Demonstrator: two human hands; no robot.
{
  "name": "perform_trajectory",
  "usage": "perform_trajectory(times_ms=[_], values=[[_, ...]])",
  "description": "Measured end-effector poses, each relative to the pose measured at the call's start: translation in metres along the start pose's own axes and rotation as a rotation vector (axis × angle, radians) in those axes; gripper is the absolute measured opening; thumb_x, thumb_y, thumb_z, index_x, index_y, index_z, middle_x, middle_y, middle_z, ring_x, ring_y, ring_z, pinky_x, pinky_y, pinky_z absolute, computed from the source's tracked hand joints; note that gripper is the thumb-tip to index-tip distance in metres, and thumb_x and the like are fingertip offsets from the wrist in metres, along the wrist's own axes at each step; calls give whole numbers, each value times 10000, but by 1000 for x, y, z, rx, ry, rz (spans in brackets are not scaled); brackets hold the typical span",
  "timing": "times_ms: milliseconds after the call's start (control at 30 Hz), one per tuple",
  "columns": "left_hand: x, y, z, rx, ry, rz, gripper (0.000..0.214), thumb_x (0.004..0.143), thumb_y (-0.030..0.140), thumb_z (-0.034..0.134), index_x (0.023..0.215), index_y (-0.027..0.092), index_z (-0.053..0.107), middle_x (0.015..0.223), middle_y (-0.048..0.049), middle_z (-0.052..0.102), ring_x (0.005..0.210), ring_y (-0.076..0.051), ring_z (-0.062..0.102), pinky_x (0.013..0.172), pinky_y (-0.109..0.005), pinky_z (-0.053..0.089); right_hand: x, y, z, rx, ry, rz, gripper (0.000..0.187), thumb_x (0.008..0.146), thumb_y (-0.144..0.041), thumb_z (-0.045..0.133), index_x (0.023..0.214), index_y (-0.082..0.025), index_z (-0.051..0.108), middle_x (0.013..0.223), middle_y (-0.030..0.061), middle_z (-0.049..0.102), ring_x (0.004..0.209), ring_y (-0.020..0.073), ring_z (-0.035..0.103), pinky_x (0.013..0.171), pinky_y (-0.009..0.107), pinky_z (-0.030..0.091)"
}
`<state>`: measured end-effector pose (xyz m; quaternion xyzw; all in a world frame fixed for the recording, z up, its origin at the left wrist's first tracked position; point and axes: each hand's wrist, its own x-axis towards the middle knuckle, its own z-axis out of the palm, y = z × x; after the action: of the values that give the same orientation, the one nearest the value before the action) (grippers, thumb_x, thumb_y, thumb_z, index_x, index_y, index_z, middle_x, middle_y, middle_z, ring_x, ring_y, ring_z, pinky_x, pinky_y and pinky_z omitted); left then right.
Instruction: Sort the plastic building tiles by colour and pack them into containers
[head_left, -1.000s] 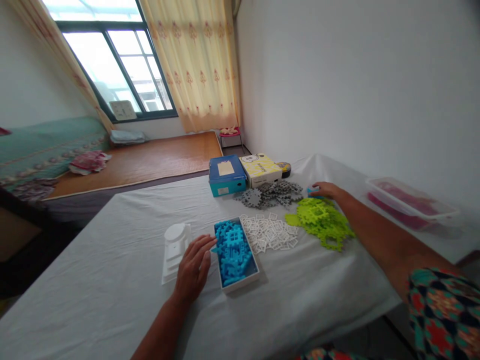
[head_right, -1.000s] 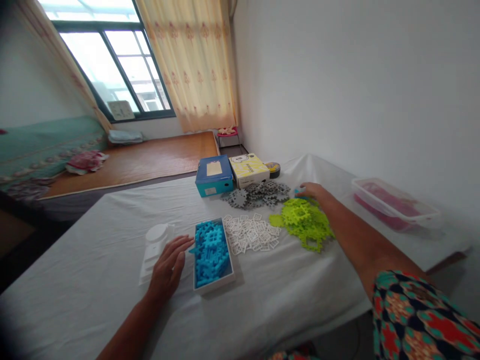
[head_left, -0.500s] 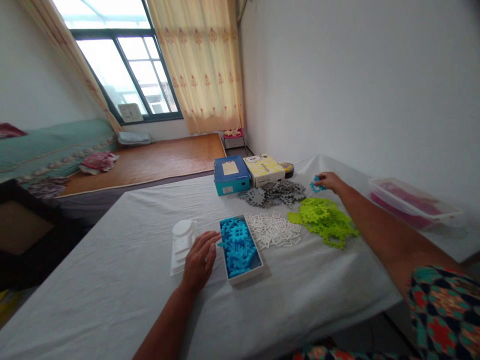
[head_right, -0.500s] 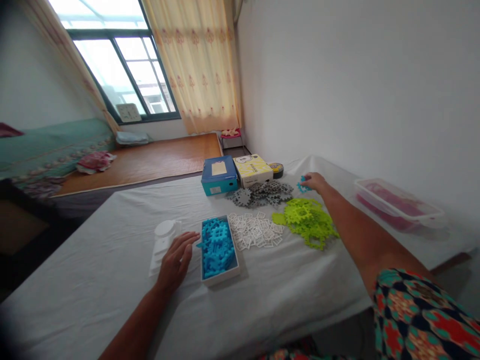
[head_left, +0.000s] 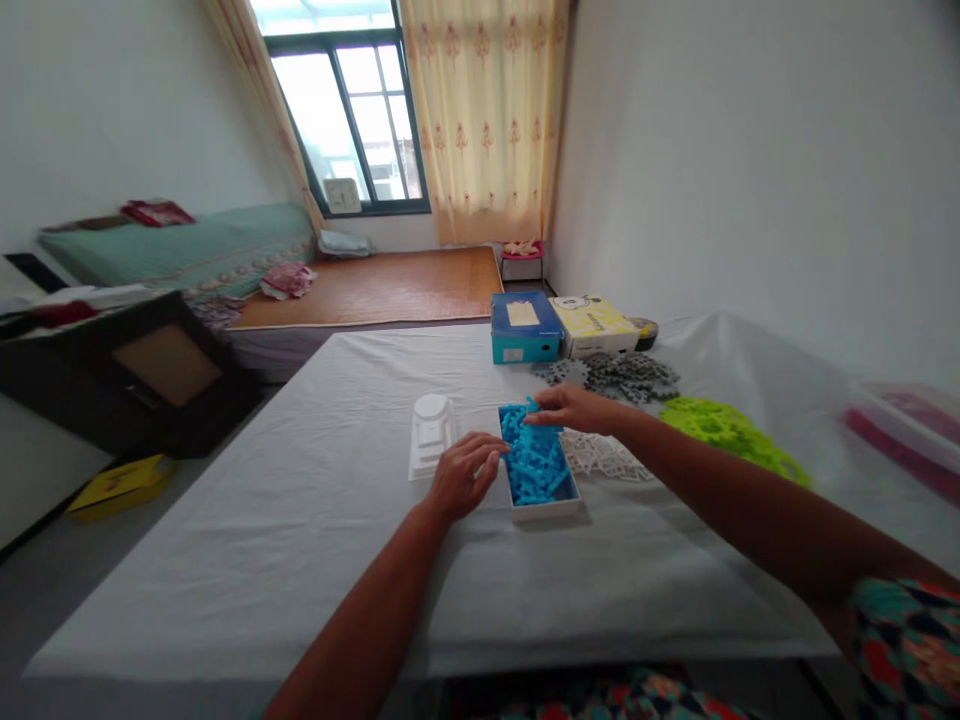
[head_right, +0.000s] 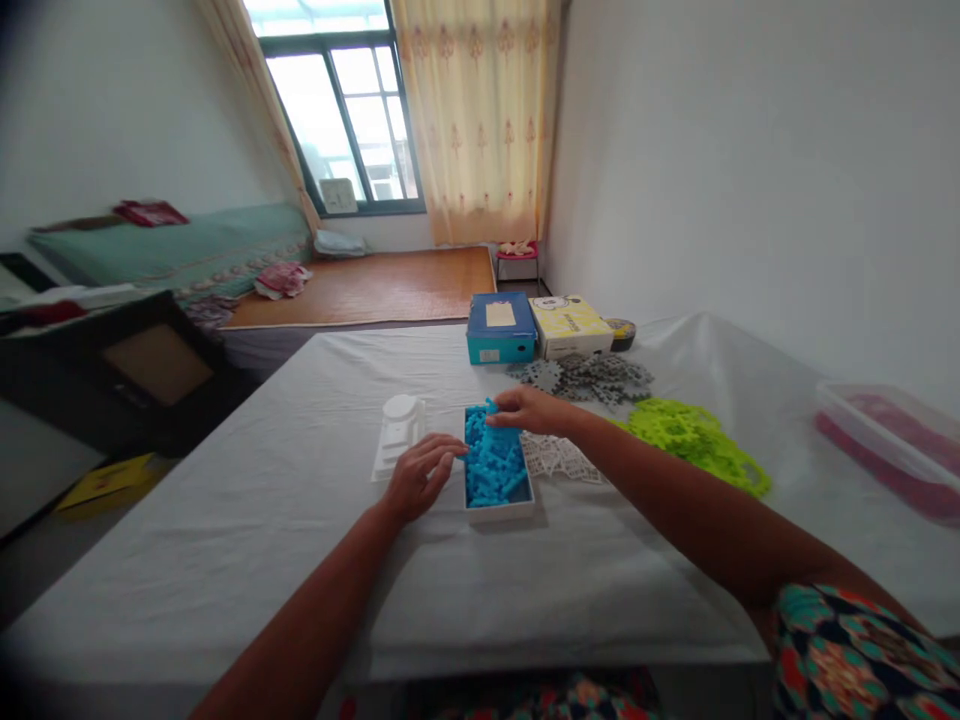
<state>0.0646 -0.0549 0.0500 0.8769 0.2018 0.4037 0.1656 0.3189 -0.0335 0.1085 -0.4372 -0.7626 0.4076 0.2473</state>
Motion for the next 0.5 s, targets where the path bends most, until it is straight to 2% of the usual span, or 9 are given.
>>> perform_trajectory(times_ms=[100, 167, 267, 333, 400, 500], values=[[2, -1, -4, 45, 52, 2, 278, 947, 191, 411, 1063, 186, 663, 1028, -80, 695, 989, -174, 613, 913, -357, 499, 9, 5, -6, -73, 67, 26, 484, 800, -621, 541, 714, -149, 602, 608, -33, 482, 584, 100, 414, 544, 240, 322], [4, -5, -10, 128, 147, -39, 266, 941, 187, 420, 1051, 189, 662, 1027, -71, 696, 1008, -178, 603, 946, -370, 483, 15, 10, -9, -101, 87, 63, 494, 814, -623, 510, 731, -149, 624, 597, -29, 499, 566, 106, 428, 531, 241, 327], [4, -15, -24, 309, 331, -181, 261, 933, 199, 433, 1084, 192, 646, 1078, -65, 678, 1075, -194, 570, 1019, -398, 432, 23, 15, -7, -191, 91, 71, 431, 808, -560, 559, 834, -145, 673, 700, 9, 612, 614, 130, 515, 576, 255, 394], [3, -23, -34, 433, 417, -336, 280, 924, 210, 438, 1130, 184, 626, 1135, -77, 646, 1112, -207, 544, 1036, -397, 415, 24, 15, -4, -290, 196, 31, 385, 805, -482, 601, 974, -145, 680, 899, 59, 675, 709, 154, 581, 674, 283, 451], [-2, -31, -41, 536, 403, -520, 306, 906, 235, 464, 1169, 171, 605, 1173, -98, 609, 1127, -221, 529, 1030, -382, 417, 19, 13, -1, -344, 323, -19, 376, 831, -423, 589, 1084, -153, 656, 1058, 95, 668, 781, 167, 615, 754, 308, 479], [-8, -36, -41, 638, 188, -754, 396, 858, 329, 548, 1226, 185, 575, 1204, -116, 561, 1127, -249, 521, 971, -373, 457, 1, 5, 0, -314, 443, -71, 345, 875, -389, 536, 1127, -175, 633, 1132, 104, 645, 841, 174, 637, 743, 304, 514]])
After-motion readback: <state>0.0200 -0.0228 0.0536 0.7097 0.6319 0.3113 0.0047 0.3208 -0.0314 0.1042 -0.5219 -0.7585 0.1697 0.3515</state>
